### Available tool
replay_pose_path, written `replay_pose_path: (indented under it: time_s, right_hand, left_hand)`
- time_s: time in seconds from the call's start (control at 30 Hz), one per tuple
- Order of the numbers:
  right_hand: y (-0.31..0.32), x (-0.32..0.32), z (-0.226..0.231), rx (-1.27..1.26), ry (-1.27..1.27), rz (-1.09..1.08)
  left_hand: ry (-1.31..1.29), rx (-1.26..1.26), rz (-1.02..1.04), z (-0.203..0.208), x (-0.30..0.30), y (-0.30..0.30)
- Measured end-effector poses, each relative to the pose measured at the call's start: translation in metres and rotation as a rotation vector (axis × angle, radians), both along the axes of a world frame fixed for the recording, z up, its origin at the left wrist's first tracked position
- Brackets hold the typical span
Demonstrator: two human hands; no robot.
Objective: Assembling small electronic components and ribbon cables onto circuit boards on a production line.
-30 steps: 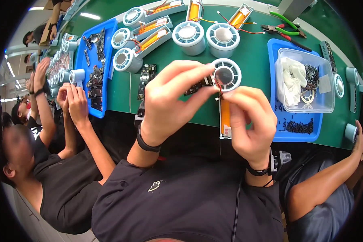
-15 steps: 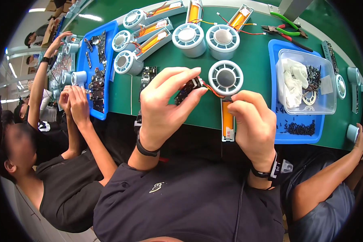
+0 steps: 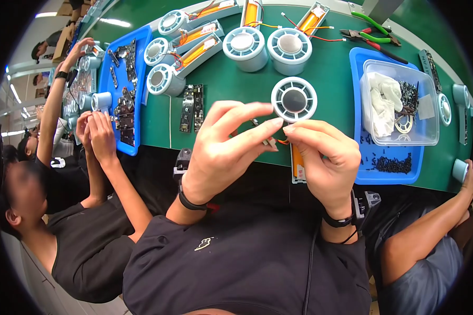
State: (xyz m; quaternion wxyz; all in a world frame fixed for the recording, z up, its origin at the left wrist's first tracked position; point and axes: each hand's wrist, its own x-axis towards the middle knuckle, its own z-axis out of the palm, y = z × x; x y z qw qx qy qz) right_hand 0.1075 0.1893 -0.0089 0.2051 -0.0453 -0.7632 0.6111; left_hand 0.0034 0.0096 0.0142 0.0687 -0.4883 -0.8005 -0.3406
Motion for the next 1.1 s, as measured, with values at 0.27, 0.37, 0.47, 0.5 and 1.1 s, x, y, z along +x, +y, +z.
replay_pose_path:
  time_s: [0.27, 0.37, 0.47, 0.5, 1.1]
  right_hand:
    - [-0.003, 0.005, -0.01, -0.23, -0.106, -0.045]
    - [-0.001, 0.007, -0.01, -0.162, -0.108, -0.004]
    - [0.0, 0.008, -0.009, -0.109, -0.1, 0.022]
    - [0.0, 0.007, -0.008, -0.088, -0.089, 0.029]
    - [0.003, 0.011, -0.006, -0.084, -0.101, 0.08]
  left_hand:
    - [-0.471, 0.026, -0.068, -0.011, 0.011, -0.002]
    - [-0.536, 0.121, -0.114, -0.013, 0.008, -0.003]
    - [-0.714, 0.198, -0.135, -0.004, 0.013, -0.007]
    - [-0.715, 0.196, -0.135, -0.006, 0.012, -0.007]
    - [-0.576, 0.216, -0.054, -0.009, 0.006, 0.003]
